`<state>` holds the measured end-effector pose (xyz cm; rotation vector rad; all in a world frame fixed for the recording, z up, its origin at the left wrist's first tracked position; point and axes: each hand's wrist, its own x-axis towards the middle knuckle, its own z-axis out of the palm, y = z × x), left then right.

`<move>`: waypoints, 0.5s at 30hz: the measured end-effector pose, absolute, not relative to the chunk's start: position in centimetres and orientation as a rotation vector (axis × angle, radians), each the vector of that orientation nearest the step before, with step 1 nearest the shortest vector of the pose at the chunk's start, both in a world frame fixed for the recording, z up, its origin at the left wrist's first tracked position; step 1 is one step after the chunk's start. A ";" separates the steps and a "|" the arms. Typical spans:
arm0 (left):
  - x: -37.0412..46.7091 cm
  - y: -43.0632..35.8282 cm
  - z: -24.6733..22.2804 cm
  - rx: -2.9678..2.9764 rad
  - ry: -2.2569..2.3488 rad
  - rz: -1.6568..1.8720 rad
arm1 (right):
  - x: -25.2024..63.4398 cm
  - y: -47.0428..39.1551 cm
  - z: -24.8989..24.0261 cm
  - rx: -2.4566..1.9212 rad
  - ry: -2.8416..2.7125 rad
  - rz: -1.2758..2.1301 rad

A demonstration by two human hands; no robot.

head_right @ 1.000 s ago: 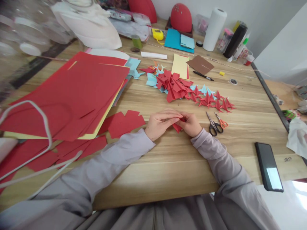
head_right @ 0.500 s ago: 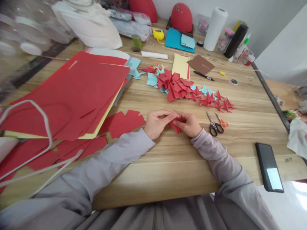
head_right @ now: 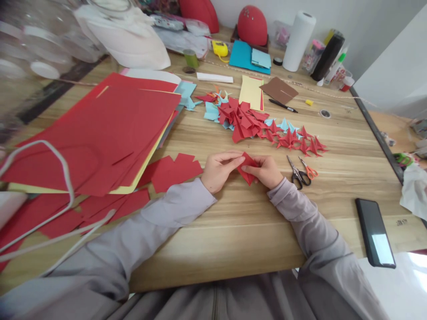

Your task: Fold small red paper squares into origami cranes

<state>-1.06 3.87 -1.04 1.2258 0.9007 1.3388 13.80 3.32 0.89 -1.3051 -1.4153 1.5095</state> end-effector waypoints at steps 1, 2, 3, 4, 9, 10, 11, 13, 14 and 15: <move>-1.1 3.9 -1.0 1.232 0.905 1.349 | 13.8 3.3 0.9 -1.311 -1.436 1.507; -1.1 3.9 -0.9 1.232 0.911 1.358 | 13.7 3.3 1.0 -1.316 -1.457 1.502; -1.1 3.9 -0.9 1.227 0.919 1.368 | 13.7 3.3 1.0 -1.320 -1.475 1.494; -1.1 3.9 -0.8 1.218 0.925 1.373 | 13.6 3.3 1.0 -1.324 -1.490 1.486; -1.1 3.8 -0.6 1.124 0.927 1.357 | 13.5 3.3 1.1 -1.330 -1.512 1.474; -1.1 3.9 -0.6 1.080 0.918 1.342 | 13.5 3.3 1.1 -1.330 -1.503 1.480; -1.1 3.9 -0.7 1.035 0.902 1.324 | 13.5 3.3 1.1 -1.328 -1.486 1.490; -1.1 4.0 -1.0 0.977 0.859 1.286 | 13.7 3.4 1.0 -1.315 -1.436 1.515; -1.1 4.1 -1.1 0.987 0.838 1.282 | 13.7 3.4 1.0 -1.304 -1.409 1.528; -1.1 4.1 -1.3 1.012 0.829 1.284 | 13.8 3.5 0.9 -1.294 -1.382 1.539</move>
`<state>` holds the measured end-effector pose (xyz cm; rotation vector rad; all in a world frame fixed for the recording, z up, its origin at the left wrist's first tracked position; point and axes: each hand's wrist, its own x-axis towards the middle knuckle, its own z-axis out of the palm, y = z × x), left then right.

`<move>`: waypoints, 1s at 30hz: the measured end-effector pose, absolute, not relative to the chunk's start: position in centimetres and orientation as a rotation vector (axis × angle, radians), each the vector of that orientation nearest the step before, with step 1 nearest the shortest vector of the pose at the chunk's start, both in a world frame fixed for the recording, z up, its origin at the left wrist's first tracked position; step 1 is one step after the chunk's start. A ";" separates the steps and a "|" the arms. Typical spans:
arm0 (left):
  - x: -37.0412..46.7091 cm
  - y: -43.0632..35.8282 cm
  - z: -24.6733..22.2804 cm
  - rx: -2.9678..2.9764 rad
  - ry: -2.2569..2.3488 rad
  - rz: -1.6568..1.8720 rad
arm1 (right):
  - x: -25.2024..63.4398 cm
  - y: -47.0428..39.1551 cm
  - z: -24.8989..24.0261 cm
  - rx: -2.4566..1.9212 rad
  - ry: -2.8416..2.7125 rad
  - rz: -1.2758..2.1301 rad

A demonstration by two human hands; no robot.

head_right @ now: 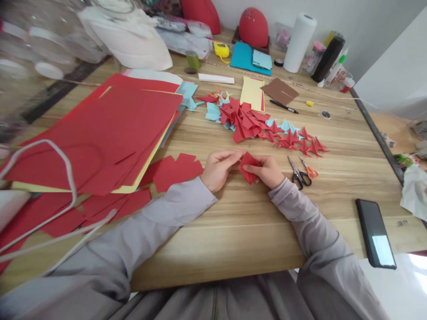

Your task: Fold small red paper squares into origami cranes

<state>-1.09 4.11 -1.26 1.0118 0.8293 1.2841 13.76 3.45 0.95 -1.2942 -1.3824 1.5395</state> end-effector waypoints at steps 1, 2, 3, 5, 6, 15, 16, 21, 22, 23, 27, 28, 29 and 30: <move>-1.1 4.2 -1.4 1.041 0.823 1.285 | 13.8 3.5 0.9 -1.285 -1.357 1.550; -1.1 4.2 -1.4 1.067 0.822 1.290 | 13.8 3.5 0.9 -1.276 -1.333 1.556; -1.1 4.2 -1.5 1.085 0.826 1.294 | 13.8 3.5 0.8 -1.265 -1.307 1.559; -1.1 4.2 -1.6 1.091 0.838 1.296 | 13.8 3.6 0.7 -1.247 -1.259 1.552; -1.2 4.3 -1.6 1.084 0.846 1.296 | 13.8 3.6 0.7 -1.241 -1.241 1.545; -1.1 4.3 -1.8 1.070 0.892 1.302 | 13.8 3.6 0.4 -1.229 -1.300 1.497; -1.1 4.3 -1.7 1.085 0.899 1.302 | 13.8 3.6 0.4 -1.230 -1.313 1.479; -1.1 4.2 -1.5 1.207 0.915 1.319 | 13.8 3.5 0.4 -1.234 -1.375 1.436; -1.1 4.3 -1.5 1.236 0.922 1.327 | 13.8 3.5 0.3 -1.233 -1.393 1.437; -1.2 4.3 -1.5 1.264 0.927 1.336 | 13.8 3.5 0.3 -1.235 -1.413 1.437; -1.2 4.2 -1.4 1.335 0.915 1.376 | 13.7 3.4 0.2 -1.264 -1.488 1.414; -1.2 4.1 -1.3 1.343 0.909 1.385 | 13.6 3.4 0.2 -1.270 -1.504 1.409; -1.2 4.1 -1.2 1.347 0.904 1.398 | 13.6 3.4 0.2 -1.277 -1.519 1.404; -1.2 4.0 -1.2 1.352 0.897 1.412 | 13.6 3.3 0.2 -1.283 -1.534 1.399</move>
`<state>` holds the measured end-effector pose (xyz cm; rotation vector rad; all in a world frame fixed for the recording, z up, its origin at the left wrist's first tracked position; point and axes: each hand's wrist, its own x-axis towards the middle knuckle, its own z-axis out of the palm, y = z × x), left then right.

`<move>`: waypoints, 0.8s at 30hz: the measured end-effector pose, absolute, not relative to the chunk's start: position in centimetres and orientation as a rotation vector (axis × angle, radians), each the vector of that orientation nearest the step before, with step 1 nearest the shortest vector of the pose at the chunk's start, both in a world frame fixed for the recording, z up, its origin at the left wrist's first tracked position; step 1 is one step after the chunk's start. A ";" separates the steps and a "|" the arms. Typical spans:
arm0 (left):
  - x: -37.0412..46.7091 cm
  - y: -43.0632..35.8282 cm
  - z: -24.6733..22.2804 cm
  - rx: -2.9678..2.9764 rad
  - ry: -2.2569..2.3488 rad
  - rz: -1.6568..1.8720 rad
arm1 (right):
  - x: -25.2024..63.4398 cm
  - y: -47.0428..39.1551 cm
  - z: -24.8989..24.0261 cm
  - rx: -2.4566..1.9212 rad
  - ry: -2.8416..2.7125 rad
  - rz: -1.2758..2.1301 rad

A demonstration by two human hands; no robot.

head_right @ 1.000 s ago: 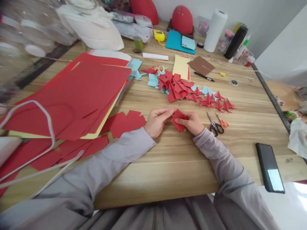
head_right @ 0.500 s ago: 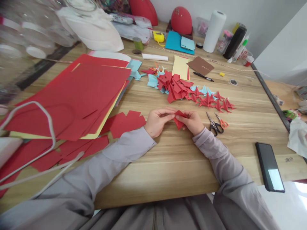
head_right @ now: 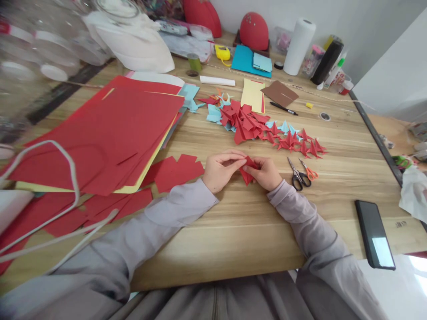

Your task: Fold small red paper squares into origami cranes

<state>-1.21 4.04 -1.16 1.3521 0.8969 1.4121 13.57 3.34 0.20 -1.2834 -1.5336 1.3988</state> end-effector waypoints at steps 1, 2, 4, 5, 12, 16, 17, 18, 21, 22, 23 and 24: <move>-1.2 4.0 -1.1 1.357 0.887 1.427 | 13.6 3.3 0.2 -1.291 -1.548 1.393; -1.2 4.0 -1.0 1.363 0.873 1.441 | 13.6 3.3 0.2 -1.298 -1.564 1.386; -1.3 3.9 -0.9 1.378 0.847 1.455 | 13.5 3.3 0.3 -1.307 -1.591 1.370; -1.3 3.9 -0.8 1.387 0.837 1.453 | 13.5 3.3 0.3 -1.308 -1.600 1.364; -1.2 3.7 -0.4 1.375 0.814 1.468 | 13.3 3.2 0.4 -1.311 -1.587 1.347; -1.2 3.6 -0.5 1.256 0.815 1.437 | 13.4 3.3 0.3 -1.273 -1.483 1.416; -1.2 3.6 -0.6 1.218 0.821 1.379 | 13.5 3.4 0.3 -1.261 -1.448 1.424; -1.2 3.7 -0.8 1.180 0.832 1.327 | 13.6 3.4 0.3 -1.252 -1.412 1.428; -1.1 3.8 -1.3 1.122 0.897 1.245 | 13.8 3.5 0.2 -1.242 -1.335 1.435; -1.0 3.8 -1.3 1.116 0.921 1.232 | 13.8 3.5 0.1 -1.237 -1.323 1.440; -0.9 3.8 -1.3 1.112 0.944 1.224 | 13.8 3.4 0.1 -1.231 -1.314 1.446; -0.9 3.9 -1.2 1.106 0.961 1.220 | 13.9 3.4 0.0 -1.223 -1.304 1.452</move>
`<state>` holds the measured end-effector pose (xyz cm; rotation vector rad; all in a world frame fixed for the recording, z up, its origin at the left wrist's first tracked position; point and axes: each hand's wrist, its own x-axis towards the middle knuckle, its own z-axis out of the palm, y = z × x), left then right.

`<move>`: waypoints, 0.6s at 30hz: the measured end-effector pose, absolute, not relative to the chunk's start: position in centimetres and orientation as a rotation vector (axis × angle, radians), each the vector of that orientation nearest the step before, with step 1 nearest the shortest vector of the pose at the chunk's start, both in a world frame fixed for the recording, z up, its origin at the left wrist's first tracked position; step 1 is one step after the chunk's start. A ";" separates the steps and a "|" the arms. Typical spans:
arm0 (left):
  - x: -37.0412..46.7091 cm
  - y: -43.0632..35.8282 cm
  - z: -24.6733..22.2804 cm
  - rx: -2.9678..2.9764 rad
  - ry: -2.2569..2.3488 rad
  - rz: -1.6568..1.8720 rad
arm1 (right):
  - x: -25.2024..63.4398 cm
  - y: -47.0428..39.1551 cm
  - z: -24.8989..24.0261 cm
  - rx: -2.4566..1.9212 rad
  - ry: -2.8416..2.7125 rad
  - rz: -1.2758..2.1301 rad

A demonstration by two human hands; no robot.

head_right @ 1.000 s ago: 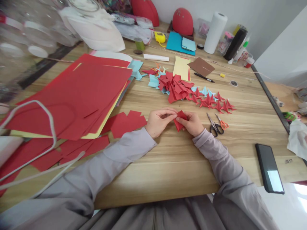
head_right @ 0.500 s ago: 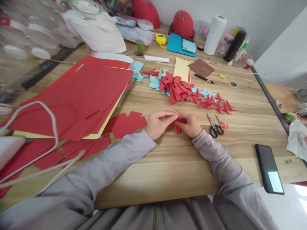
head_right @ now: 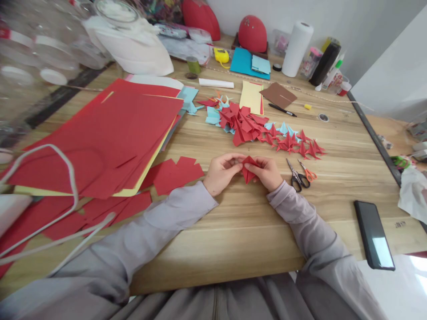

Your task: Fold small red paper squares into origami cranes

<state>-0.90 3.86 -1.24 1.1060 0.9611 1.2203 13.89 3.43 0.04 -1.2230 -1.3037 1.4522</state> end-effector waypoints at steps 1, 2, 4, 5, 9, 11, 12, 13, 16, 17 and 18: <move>-0.9 3.9 -1.1 1.097 0.973 1.223 | 14.0 3.4 0.0 -1.210 -1.289 1.458; -0.9 3.9 -1.0 1.086 0.983 1.233 | 14.0 3.4 -0.2 -1.190 -1.264 1.466; -0.9 4.0 -0.7 1.047 1.000 1.280 | 14.2 3.6 -0.5 -1.134 -1.187 1.489; -0.9 4.0 -0.6 1.019 1.003 1.305 | 14.3 3.7 -0.6 -1.094 -1.127 1.509; -0.9 4.2 -0.5 0.905 0.983 1.363 | 14.3 3.9 -0.8 -1.099 -1.030 1.532; -0.9 4.2 -0.4 0.893 0.975 1.366 | 14.2 3.8 -0.6 -1.123 -1.062 1.515; -0.9 4.2 -0.4 0.897 0.973 1.364 | 14.2 3.8 -0.5 -1.131 -1.082 1.505; -0.9 4.1 -0.4 0.903 0.970 1.360 | 14.1 3.7 -0.4 -1.137 -1.100 1.501; -0.9 4.1 -0.4 0.923 0.966 1.351 | 14.0 3.4 -0.1 -1.142 -1.116 1.497; -0.9 4.1 -0.4 0.927 0.967 1.349 | 13.9 3.4 -0.1 -1.141 -1.112 1.499; -0.9 4.2 -0.4 0.929 0.968 1.346 | 13.9 3.4 0.0 -1.138 -1.108 1.499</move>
